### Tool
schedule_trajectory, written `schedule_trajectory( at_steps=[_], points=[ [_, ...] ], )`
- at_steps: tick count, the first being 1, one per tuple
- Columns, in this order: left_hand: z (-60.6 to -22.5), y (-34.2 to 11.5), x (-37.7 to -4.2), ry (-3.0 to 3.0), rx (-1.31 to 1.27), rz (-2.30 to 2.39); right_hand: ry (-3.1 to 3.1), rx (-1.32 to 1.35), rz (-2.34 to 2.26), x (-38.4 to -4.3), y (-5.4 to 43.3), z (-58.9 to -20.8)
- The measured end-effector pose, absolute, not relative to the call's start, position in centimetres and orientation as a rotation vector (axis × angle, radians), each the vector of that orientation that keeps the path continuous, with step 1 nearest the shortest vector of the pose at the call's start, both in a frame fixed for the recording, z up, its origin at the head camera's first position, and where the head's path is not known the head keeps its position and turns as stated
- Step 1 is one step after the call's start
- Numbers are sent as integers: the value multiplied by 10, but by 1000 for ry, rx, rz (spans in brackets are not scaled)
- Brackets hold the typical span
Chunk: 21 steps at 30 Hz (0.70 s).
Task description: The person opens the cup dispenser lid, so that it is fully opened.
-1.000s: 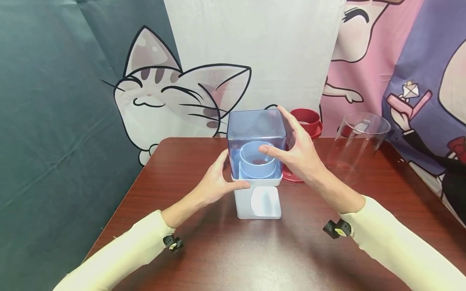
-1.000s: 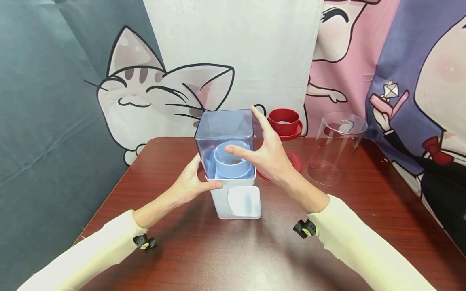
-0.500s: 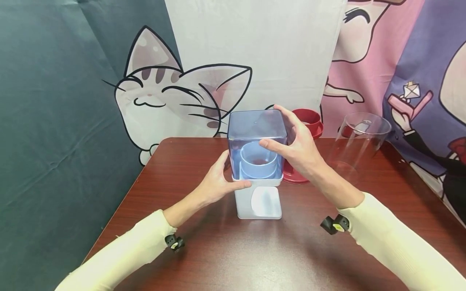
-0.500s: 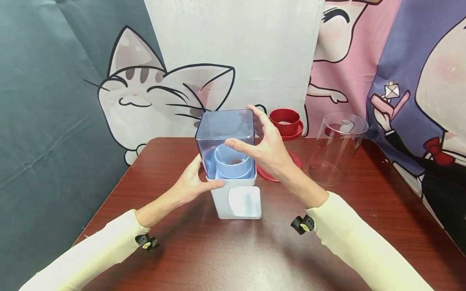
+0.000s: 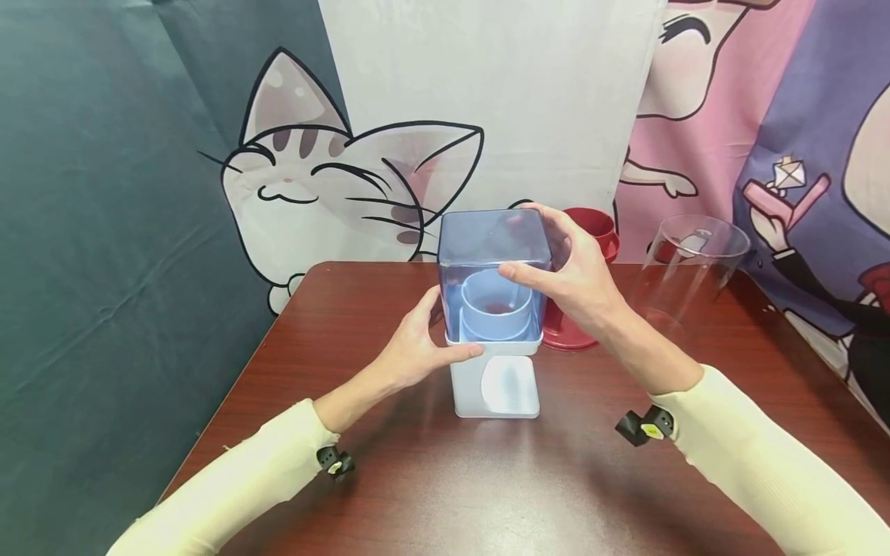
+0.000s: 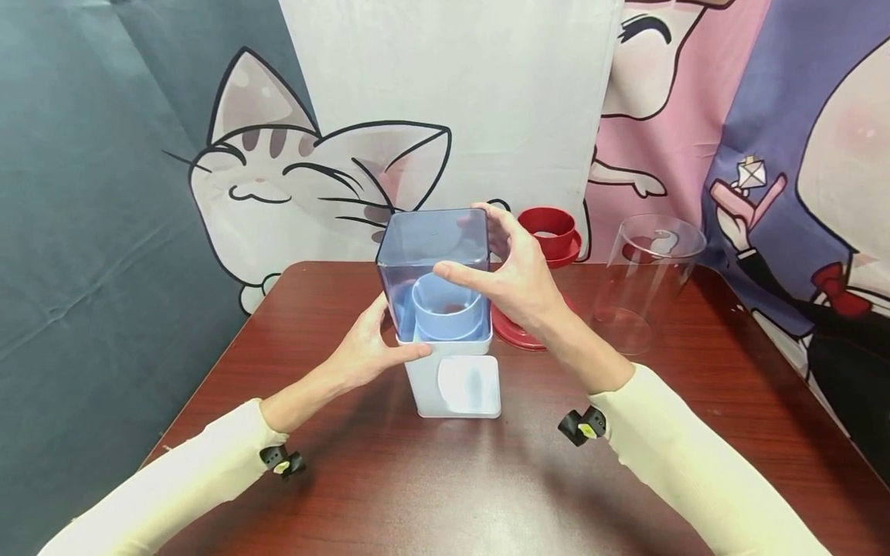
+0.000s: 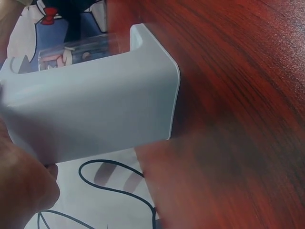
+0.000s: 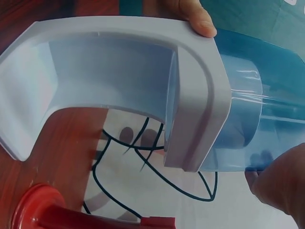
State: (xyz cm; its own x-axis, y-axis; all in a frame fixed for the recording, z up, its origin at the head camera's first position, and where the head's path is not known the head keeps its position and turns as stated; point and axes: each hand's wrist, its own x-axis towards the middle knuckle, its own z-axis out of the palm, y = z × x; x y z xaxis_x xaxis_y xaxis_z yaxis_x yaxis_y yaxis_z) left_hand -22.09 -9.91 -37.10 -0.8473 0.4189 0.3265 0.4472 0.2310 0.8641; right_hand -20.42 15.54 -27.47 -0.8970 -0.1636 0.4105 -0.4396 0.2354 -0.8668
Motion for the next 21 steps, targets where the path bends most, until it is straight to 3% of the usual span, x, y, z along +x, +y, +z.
schedule_trajectory(
  at_steps=[21],
  points=[
    [-369, -98, -225, -2415, -916, -1728, -2300, 540, 1665, -202, 157, -271]
  ],
)
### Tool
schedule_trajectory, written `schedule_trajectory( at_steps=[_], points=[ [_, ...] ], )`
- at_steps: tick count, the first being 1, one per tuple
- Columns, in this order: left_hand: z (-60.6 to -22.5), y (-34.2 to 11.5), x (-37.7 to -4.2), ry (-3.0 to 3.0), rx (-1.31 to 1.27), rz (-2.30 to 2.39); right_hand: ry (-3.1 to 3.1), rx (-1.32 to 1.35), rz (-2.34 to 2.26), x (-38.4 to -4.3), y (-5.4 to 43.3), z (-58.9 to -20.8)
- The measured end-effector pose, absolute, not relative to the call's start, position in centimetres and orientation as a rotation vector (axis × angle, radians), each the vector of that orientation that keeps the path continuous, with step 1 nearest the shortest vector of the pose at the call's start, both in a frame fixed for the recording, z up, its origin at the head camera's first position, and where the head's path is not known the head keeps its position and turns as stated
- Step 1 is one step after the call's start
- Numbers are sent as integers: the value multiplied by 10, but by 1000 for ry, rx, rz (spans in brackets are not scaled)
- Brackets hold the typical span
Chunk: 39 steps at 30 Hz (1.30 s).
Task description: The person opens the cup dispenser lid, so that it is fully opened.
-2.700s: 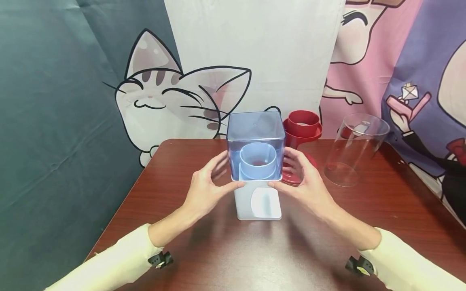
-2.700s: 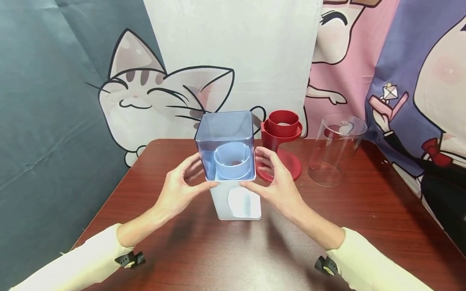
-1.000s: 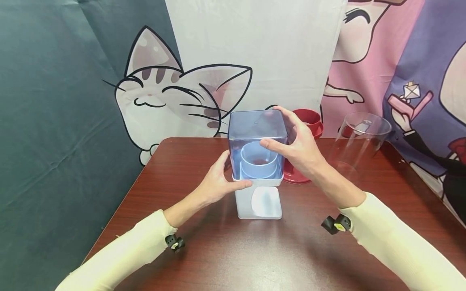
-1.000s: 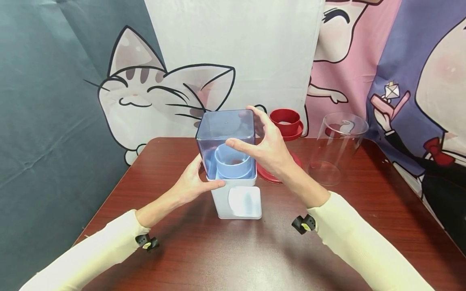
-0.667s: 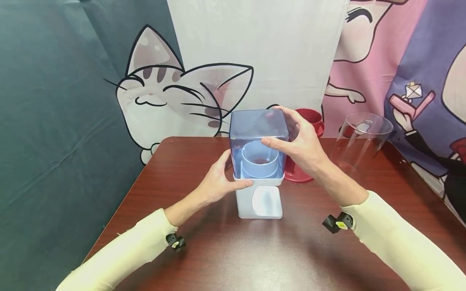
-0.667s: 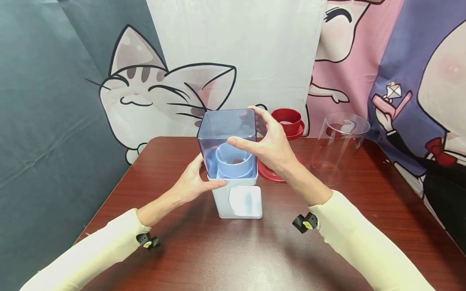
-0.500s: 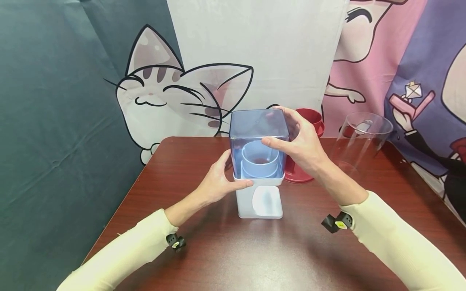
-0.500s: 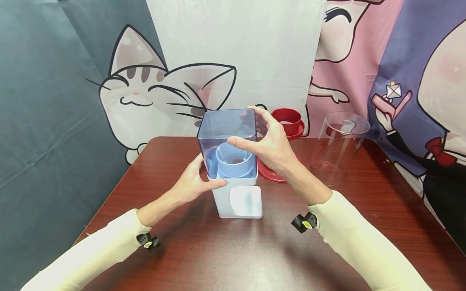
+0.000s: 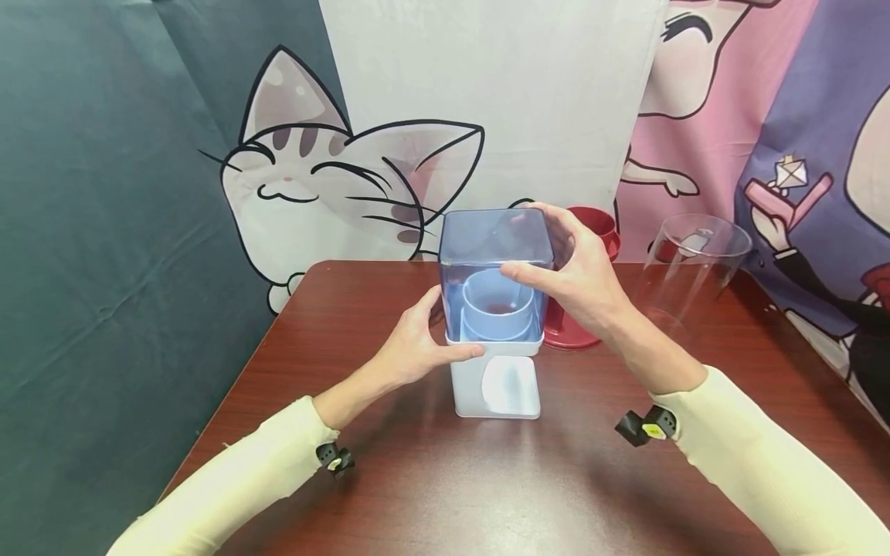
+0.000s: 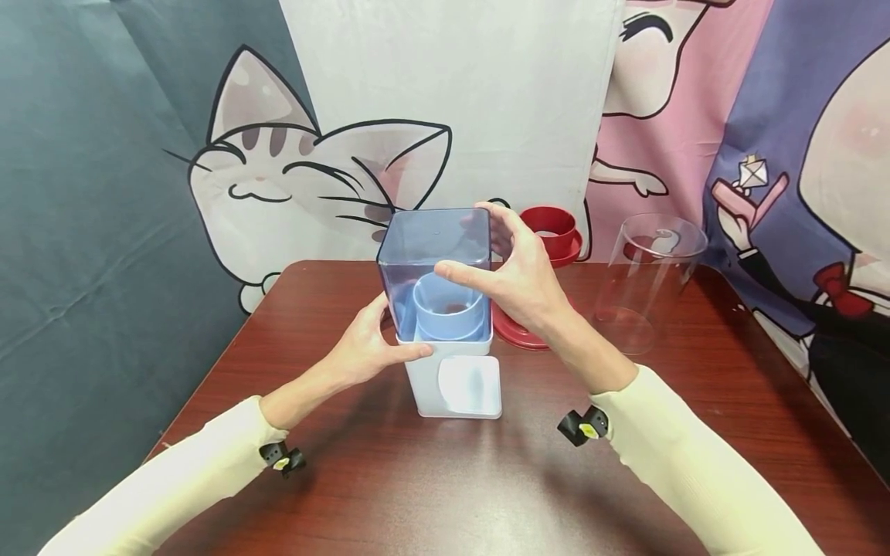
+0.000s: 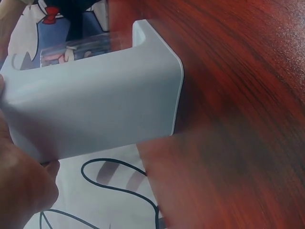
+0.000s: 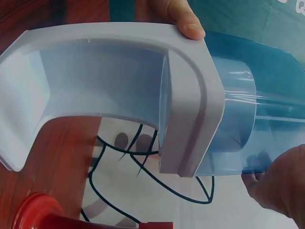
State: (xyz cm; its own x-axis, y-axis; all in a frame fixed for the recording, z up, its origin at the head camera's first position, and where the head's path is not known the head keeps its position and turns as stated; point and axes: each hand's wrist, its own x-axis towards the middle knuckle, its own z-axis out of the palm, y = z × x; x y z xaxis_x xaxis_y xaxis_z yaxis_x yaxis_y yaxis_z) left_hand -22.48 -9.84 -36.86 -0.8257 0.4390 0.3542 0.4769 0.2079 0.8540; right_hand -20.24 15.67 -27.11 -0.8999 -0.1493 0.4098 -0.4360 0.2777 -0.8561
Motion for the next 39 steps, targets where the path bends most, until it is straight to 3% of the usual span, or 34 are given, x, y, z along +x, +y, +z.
schedule_trajectory(
  at_steps=[39],
  points=[
    [-367, -98, -225, -2455, -919, -1638, -2275, 463, 1816, -203, 158, -261]
  ],
)
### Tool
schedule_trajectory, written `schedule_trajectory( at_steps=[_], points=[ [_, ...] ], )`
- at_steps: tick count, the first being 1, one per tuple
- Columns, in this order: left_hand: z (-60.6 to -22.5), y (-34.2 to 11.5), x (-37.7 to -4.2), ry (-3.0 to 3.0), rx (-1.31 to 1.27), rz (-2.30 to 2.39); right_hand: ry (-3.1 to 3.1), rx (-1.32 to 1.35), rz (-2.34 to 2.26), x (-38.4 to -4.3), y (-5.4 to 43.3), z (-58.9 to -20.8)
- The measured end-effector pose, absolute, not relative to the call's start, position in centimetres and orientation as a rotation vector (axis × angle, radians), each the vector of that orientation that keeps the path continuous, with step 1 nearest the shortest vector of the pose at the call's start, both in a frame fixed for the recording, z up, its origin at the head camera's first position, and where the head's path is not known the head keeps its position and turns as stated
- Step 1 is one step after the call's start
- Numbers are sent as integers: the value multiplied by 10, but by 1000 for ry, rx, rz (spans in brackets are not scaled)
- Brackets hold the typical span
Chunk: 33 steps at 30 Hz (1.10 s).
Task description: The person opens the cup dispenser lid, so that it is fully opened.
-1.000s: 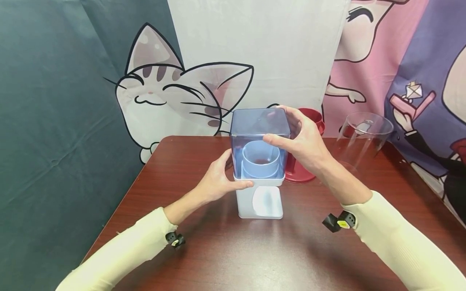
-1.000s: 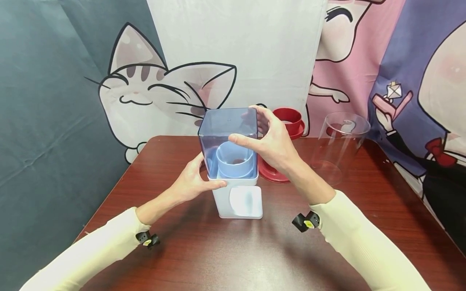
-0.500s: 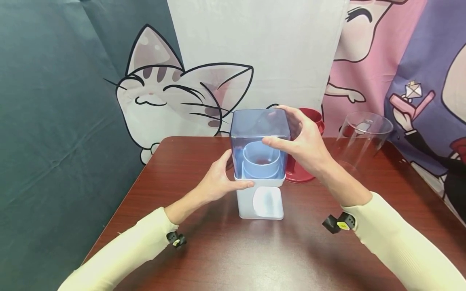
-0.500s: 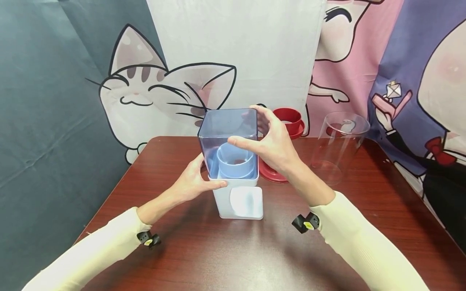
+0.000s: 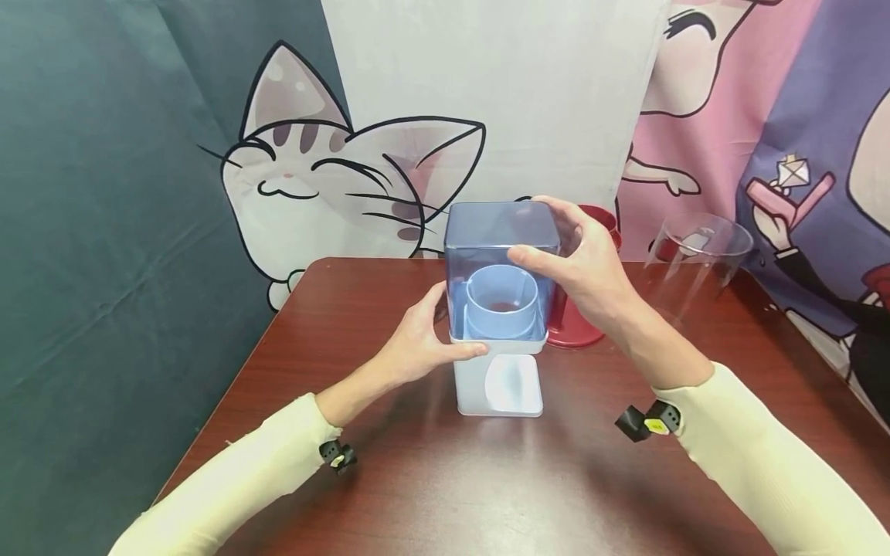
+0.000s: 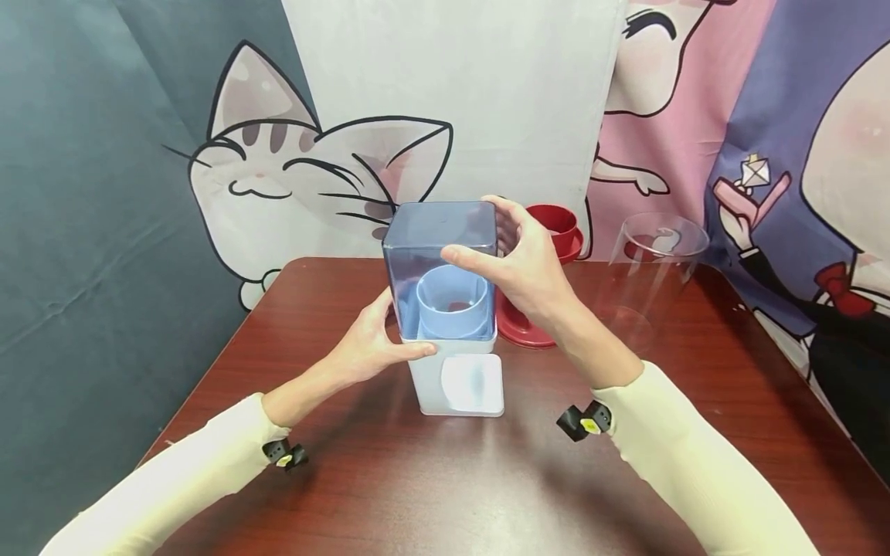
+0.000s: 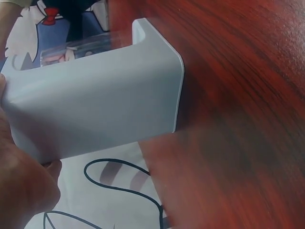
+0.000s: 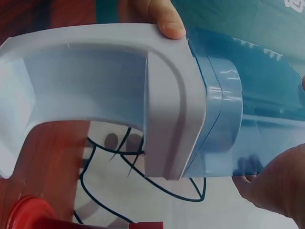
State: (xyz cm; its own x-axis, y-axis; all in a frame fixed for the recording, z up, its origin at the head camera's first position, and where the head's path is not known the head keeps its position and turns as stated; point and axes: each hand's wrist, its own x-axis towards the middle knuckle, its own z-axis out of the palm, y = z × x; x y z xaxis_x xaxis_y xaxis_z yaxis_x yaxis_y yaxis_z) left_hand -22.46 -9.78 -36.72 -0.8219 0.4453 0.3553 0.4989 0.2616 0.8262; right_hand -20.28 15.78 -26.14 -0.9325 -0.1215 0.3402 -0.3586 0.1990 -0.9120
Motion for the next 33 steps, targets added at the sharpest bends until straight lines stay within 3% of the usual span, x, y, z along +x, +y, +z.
schedule_trajectory(
  at_steps=[18, 33],
  points=[
    [-370, -96, -226, -2409, -953, -1672, -2153, 564, 1730, -199, 158, -263],
    [-369, -96, -225, -2404, -955, -1694, -1781, 649, 2046, -197, 167, -253]
  ],
)
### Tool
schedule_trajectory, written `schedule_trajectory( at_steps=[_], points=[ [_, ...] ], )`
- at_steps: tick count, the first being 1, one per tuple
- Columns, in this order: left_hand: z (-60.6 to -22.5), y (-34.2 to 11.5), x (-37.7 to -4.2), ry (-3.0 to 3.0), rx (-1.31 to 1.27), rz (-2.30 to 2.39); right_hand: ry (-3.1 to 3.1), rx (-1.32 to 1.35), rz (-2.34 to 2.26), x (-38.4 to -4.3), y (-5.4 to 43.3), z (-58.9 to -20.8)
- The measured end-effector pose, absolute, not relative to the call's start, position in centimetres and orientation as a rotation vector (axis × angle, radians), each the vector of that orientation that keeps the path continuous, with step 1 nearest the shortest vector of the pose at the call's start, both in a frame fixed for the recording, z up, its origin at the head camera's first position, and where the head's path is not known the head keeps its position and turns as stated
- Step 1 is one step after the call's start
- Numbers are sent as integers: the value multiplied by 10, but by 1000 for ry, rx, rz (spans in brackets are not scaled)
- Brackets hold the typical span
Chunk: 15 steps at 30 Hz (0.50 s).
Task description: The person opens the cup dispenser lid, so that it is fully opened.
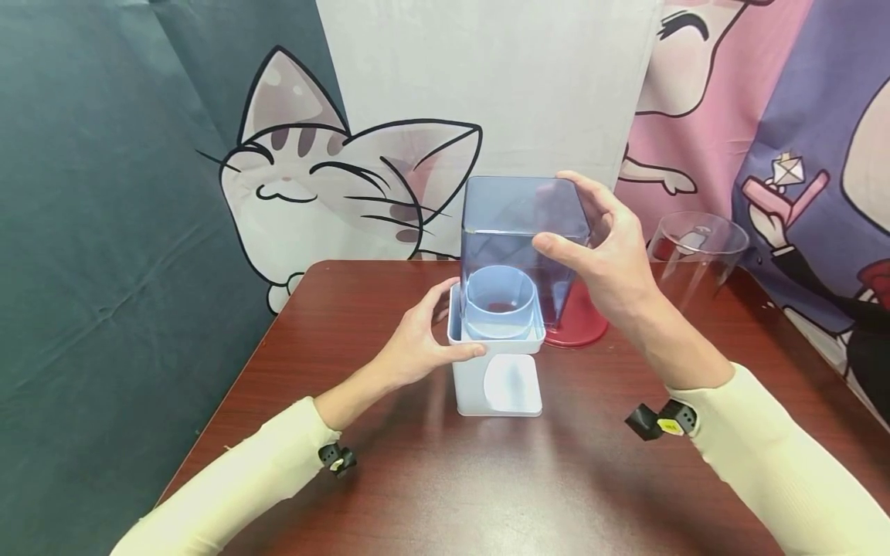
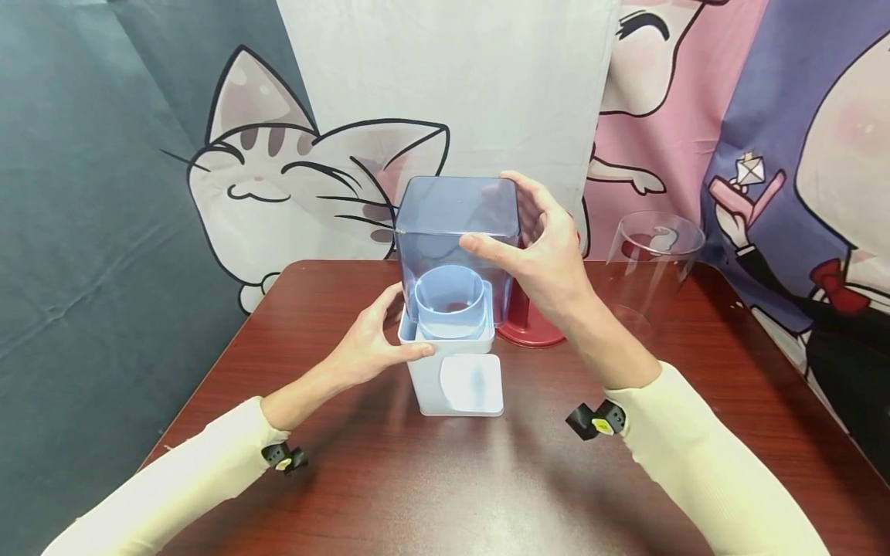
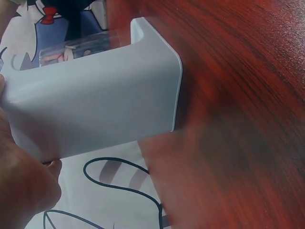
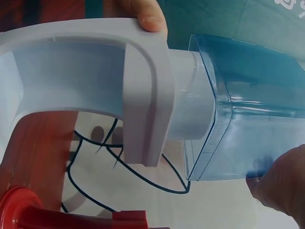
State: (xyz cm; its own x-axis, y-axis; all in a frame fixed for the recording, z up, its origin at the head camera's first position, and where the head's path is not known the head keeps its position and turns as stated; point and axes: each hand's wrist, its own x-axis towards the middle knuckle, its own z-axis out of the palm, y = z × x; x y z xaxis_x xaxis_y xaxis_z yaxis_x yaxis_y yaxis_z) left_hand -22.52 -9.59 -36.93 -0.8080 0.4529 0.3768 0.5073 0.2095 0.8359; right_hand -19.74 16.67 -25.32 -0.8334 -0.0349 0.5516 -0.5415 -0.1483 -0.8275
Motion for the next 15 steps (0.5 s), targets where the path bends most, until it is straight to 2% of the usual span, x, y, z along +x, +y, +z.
schedule_trajectory(
  at_steps=[15],
  points=[
    [-367, -96, -220, -2423, -882, -1715, -1655, 627, 2095, -195, 179, -249]
  ],
)
